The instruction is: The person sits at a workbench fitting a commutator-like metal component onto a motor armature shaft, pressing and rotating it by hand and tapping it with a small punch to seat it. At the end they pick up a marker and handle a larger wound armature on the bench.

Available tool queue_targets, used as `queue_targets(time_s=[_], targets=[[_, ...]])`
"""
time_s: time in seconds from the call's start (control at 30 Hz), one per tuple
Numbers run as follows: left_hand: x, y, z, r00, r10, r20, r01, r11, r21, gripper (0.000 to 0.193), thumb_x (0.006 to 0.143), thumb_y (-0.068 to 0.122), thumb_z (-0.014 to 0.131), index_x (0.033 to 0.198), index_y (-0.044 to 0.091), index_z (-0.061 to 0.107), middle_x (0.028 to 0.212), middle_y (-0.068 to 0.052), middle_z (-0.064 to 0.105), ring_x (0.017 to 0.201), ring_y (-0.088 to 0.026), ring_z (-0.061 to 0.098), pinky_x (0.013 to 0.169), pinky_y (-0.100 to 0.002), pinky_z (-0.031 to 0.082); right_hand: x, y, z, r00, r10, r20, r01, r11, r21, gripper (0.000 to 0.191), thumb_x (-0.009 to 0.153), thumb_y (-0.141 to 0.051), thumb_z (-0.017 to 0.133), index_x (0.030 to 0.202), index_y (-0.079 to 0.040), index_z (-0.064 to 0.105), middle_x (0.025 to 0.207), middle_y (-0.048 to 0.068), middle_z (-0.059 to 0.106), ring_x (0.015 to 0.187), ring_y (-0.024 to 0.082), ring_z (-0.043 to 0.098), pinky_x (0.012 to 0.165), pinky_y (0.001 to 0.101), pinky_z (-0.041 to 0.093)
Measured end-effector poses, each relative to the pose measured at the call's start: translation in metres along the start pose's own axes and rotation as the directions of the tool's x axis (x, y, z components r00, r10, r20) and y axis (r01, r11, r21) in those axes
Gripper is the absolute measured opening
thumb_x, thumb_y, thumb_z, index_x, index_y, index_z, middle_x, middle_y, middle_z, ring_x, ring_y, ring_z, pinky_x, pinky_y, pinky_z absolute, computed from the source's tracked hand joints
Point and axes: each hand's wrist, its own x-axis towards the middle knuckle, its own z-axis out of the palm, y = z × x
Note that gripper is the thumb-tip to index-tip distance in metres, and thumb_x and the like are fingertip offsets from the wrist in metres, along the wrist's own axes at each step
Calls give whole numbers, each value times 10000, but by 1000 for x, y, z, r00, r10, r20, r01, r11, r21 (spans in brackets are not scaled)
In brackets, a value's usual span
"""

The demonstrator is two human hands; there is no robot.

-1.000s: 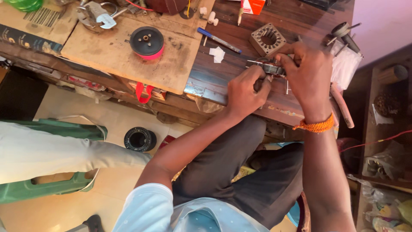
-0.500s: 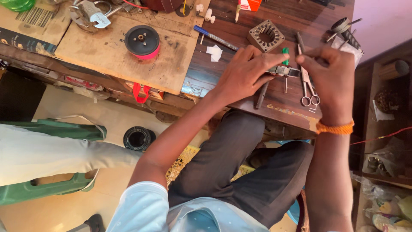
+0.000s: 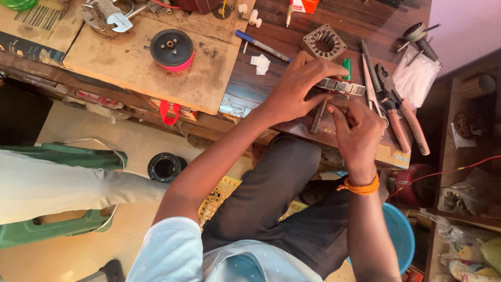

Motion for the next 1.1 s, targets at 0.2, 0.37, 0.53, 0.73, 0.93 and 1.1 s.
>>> queue_targets(time_s=[0.2,0.37,0.53,0.73,0.93,1.1], targets=[[-10,4,-8,945,328,17,-317,897,308,290,882,234,781,1142,160,677,1306,6,617,1175,-205,542,978,-416,441,-21,5,-3,999,43,6,-43,999,-24,111,915,-29,823,1001,5,762,775,109,635,655,123,525,606,281,398],[-18,13,-9,961,276,1,-261,910,321,209,894,140,815,1091,107,754,1142,3,666,949,-170,644,829,-336,500,-19,-7,-39,996,8,90,-3,999,-53,120,925,-34,797,1038,-9,767,879,79,725,697,130,626,649,266,472],[-25,36,12,918,-130,-375,115,991,-61,137,930,90,801,1028,101,705,1010,-13,679,812,-187,690,705,-305,546,6,-23,-48,996,-28,86,38,992,-118,139,930,-63,834,1017,10,753,776,105,638,620,142,525,588,313,399],[-28,51,35,720,-604,-342,465,786,-408,116,898,75,783,892,32,675,802,-21,607,601,-84,516,546,-276,393,54,-25,-20,992,-95,78,105,985,-137,105,955,-56,814,1019,12,766,733,115,603,578,146,480,554,329,373],[-20,54,48,612,-714,-339,506,683,-526,147,912,65,765,847,10,645,771,-22,602,628,-87,494,562,-278,393,87,6,-15,983,15,181,18,983,-180,131,927,-115,833,971,-3,781,657,104,640,525,142,522,518,327,391],[-17,62,31,783,-400,-476,402,910,-104,194,927,78,773,1049,86,622,969,-37,646,849,-187,625,755,-342,484,93,35,-18,987,-9,159,34,988,-153,140,921,-108,842,992,2,795,726,123,681,597,129,591,561,302,437]])
